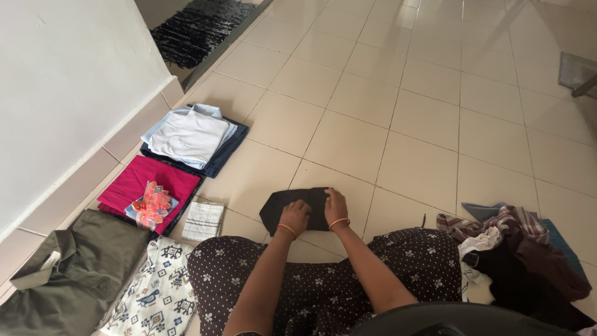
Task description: The person sits on the floor and folds several items of clothing by hand, including a white shirt, a black piece of fabric, a small white garment, and a plaid cloth, and places them in a stack.
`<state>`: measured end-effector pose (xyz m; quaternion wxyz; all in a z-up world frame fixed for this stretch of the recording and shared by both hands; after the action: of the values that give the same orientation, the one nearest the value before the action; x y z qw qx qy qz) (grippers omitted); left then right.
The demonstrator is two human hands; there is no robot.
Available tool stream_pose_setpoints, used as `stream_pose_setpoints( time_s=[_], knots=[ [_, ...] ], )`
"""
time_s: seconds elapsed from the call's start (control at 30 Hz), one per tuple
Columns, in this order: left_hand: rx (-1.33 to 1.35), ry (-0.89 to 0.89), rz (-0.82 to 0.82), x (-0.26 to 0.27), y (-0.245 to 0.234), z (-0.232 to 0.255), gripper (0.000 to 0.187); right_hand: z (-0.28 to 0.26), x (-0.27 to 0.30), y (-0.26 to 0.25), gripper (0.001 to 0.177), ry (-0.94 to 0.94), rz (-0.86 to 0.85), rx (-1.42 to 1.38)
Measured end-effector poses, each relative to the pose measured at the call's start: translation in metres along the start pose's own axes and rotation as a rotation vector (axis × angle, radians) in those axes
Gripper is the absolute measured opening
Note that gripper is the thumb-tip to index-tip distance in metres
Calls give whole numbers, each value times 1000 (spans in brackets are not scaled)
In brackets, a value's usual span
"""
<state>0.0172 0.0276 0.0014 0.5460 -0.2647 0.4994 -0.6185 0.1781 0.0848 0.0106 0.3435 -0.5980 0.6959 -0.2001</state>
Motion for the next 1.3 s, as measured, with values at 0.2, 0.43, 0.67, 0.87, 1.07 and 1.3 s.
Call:
stream_pose_setpoints(
  time_s=[0.2,0.43,0.67,0.87,1.07,1.3],
  knots=[
    [-40,-6,-198,0,25,-8,17,-11,18,34,67,-239,-357,432],
    [174,-122,-168,3,21,-24,18,2,23,37,88,-92,-536,712],
    [-98,-769,-139,41,-30,-82,50,7,29,26,87,84,-615,762],
    [168,-1019,-342,52,-26,-70,71,-15,60,16,85,-232,-421,623],
    [231,-1085,-220,52,-15,-86,41,-12,81,21,88,-168,-611,711],
    [387,-1167,68,58,-24,-96,34,-4,75,19,80,-118,-628,588]
  ],
)
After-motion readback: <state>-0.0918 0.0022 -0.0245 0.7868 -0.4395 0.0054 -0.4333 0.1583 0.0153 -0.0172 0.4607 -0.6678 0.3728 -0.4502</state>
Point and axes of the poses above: each hand's wrist, its own x-axis away from the middle knuckle, its own y-axis out of the palm, z = x × y, the point moved 5 cm from there along -x, towards the middle knuckle, and after that the axes turned 8 degrees about y, right-handed, at the moved point
